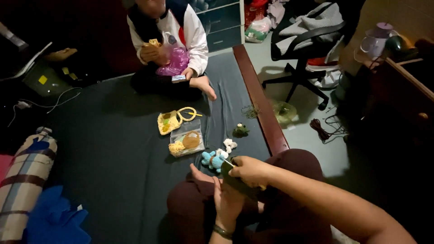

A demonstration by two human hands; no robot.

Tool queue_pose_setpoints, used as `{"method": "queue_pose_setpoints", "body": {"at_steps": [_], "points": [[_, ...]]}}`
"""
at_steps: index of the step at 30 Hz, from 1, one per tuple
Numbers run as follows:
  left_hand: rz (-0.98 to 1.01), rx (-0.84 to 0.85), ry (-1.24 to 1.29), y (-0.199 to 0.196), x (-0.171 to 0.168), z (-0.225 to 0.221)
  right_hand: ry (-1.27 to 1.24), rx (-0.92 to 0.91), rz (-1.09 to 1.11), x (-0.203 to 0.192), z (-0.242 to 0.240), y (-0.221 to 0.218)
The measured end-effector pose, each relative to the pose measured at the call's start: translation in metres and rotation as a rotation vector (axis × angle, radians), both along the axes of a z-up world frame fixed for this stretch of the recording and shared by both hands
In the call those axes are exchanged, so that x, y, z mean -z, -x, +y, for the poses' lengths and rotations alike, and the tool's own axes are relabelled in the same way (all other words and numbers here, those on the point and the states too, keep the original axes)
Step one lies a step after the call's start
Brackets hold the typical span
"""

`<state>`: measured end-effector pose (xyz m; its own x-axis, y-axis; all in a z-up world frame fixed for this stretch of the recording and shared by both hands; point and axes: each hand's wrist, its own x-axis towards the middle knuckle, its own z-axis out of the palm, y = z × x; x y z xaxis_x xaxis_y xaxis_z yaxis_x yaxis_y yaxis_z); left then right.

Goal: Crocheting a small green pouch using a crochet hook and yarn while sitting on the floor.

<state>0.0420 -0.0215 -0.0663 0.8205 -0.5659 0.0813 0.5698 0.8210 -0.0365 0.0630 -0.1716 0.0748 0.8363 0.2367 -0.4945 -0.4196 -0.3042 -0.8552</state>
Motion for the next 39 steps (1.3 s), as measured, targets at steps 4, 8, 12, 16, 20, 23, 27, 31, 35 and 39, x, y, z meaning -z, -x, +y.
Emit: {"method": "queue_pose_setpoints", "body": {"at_steps": [4,8,12,16,20,23,27,31,35,39], "points": [[-0.122,-0.025,-0.201,0.009,-0.005,-0.002,0.036,-0.03,-0.023,-0.004,0.007,-0.01],[-0.054,-0.062,-0.086,0.007,0.002,0.006,0.431,-0.234,-0.324,-0.003,0.012,-0.016],[-0.169,-0.136,-0.086,0.008,0.01,0.01,0.428,-0.245,-0.361,0.018,0.007,-0.024],[-0.114,-0.089,-0.02,0.007,0.02,0.013,0.429,-0.338,-0.461,0.034,0.004,-0.029],[-0.096,-0.072,0.07,0.001,0.051,0.016,0.577,-0.404,-0.526,0.032,0.011,-0.021],[-0.223,-0.125,-0.045,-0.002,0.043,0.022,0.775,-0.542,-0.93,0.052,0.021,0.003],[-0.017,-0.094,-0.07,0.0,0.06,0.031,0.841,-0.549,-1.334,0.063,0.021,0.025],[-0.156,-0.118,-0.059,0.004,0.047,0.029,0.705,-0.389,-1.399,0.05,0.01,0.044],[-0.219,-0.23,-0.293,0.009,0.024,0.022,0.484,-0.357,-1.172,0.035,-0.002,0.063],[-0.137,-0.241,-0.487,0.007,0.035,0.022,0.437,-0.269,-1.117,0.064,0.006,0.073]]}}
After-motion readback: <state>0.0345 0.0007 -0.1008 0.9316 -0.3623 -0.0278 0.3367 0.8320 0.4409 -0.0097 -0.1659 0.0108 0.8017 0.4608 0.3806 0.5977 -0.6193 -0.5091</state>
